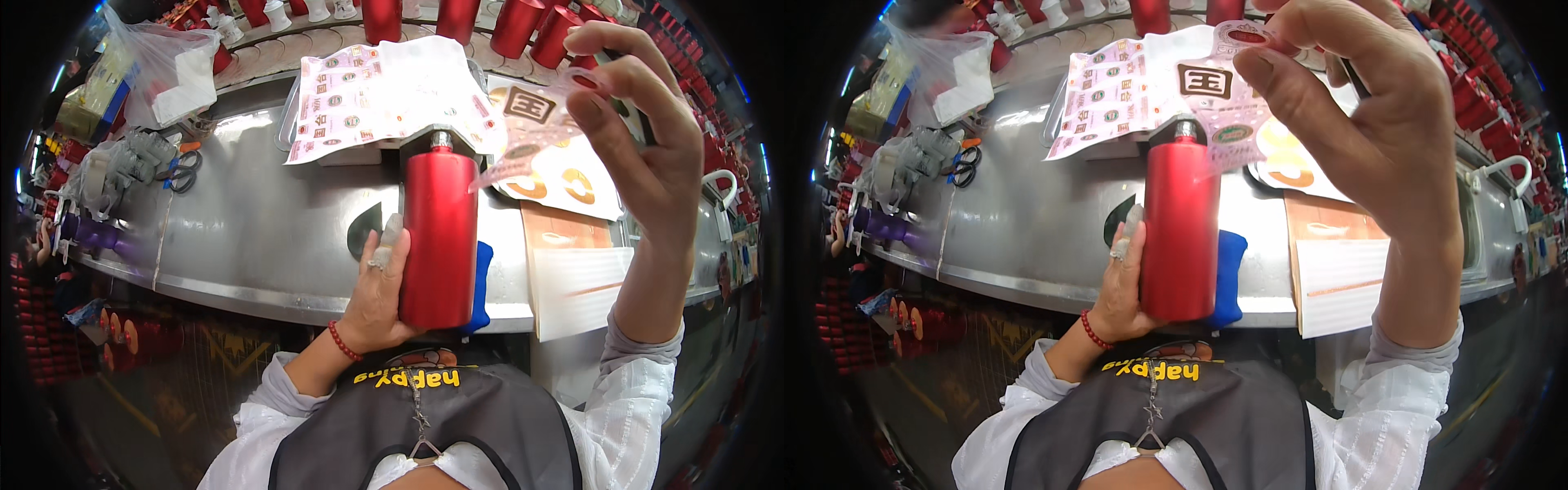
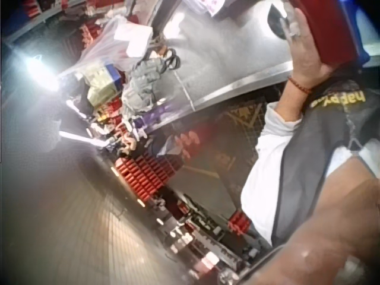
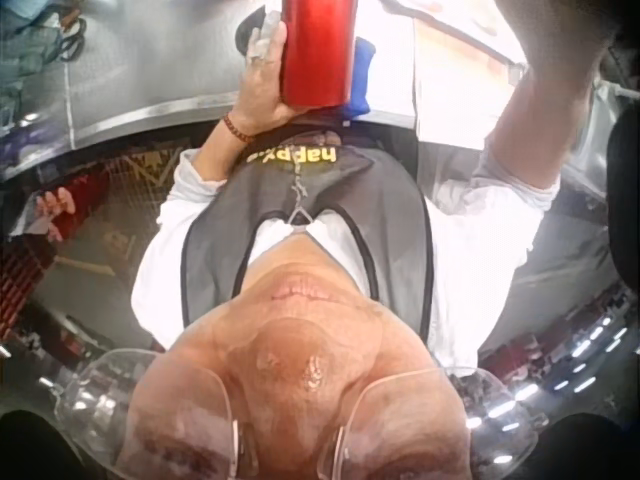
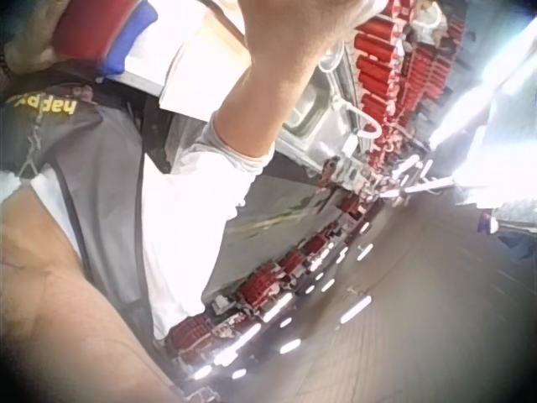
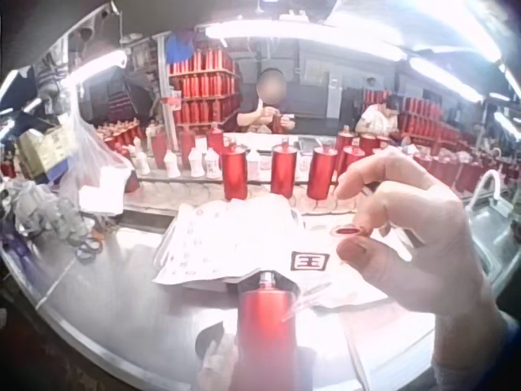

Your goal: The person applies a red label to a cylindrical red container, smoothing it around the body. They then apply a gold circular sticker to the container's top opening and rub it with a green pad. The person repeats this process on a second container, handling each item one at a time.

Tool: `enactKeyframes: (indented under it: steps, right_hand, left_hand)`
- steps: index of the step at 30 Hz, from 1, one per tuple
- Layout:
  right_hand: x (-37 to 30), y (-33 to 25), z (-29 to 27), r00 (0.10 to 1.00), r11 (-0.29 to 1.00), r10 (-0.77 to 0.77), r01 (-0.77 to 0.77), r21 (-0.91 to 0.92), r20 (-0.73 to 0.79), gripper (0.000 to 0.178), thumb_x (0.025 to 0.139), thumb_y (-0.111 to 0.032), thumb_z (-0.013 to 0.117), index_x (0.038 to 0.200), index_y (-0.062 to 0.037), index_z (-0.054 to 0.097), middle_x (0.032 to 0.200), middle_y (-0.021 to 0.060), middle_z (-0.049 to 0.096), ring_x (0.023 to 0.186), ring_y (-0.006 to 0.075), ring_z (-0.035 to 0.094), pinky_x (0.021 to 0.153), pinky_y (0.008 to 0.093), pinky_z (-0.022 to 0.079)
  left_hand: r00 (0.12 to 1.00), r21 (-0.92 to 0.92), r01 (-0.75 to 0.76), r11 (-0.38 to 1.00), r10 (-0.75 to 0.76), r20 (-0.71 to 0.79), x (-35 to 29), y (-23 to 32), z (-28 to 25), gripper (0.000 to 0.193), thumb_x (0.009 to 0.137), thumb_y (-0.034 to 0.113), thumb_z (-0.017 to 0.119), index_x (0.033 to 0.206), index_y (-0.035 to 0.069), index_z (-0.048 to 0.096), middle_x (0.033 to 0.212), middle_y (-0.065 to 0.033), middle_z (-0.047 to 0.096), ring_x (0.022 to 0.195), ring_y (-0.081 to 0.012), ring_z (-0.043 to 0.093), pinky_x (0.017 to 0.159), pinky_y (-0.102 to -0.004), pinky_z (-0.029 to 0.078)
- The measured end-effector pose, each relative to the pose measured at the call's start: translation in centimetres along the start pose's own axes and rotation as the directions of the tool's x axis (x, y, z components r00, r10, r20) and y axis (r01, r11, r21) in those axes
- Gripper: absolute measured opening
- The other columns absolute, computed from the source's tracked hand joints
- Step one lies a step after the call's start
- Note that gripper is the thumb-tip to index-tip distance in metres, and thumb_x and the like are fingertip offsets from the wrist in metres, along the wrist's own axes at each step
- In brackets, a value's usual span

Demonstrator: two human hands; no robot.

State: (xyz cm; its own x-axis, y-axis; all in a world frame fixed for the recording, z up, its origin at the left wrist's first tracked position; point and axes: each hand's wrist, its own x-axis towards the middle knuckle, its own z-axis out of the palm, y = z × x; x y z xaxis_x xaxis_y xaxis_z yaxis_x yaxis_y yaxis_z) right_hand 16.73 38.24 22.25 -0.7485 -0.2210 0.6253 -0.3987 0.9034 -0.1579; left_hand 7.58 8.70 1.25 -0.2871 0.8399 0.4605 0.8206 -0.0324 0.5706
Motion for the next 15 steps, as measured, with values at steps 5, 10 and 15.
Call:
enactKeyframes:
  steps: [5,10,15]
  right_hand:
    - [-1.3,-4.4,-0.9,0.998,0.959,0.059,-0.057,0.277,0.0,0.017,0.096,-0.013,0.066,0.108,-0.0031,0.061,0.124,0.0181,0.061,0.113,0.0252,0.059,0.092,0.0365,0.052]
    - [-2.7,-4.7,7.0,0.963,0.9,0.267,-0.238,0.366,-0.031,0.014,0.095,-0.011,0.068,0.092,0.0012,0.061,0.113,0.0099,0.062,0.1,0.0125,0.059,0.087,0.0275,0.047]
    - [-5.8,-1.4,13.9,0.905,0.862,0.42,-0.374,0.343,-0.066,0.025,0.092,-0.024,0.073,0.092,0.0,0.067,0.101,0.0067,0.062,0.089,0.0158,0.062,0.074,0.0304,0.052]
  left_hand:
    - [0.998,0.093,-0.061,0.994,0.062,-0.008,0.2,-0.1,0.2,0.115,0.08,0.049,0.077,0.153,-0.011,0.012,0.136,-0.0195,0.059,0.128,-0.0349,0.055,0.12,-0.0591,0.01]
    - [1.0,-0.041,-0.005,0.999,0.005,-0.012,0.2,0.3,0.1,0.11,0.083,0.044,0.076,0.154,-0.012,0.012,0.148,-0.0306,0.041,0.139,-0.0445,0.041,0.119,-0.0515,0.02]
    - [0.991,-0.476,0.11,0.873,-0.134,-0.017,-0.2,-0.5,0.2,0.108,0.085,0.052,0.074,0.154,-0.008,0.016,0.152,-0.025,0.038,0.142,-0.036,0.038,0.119,-0.0493,0.019]
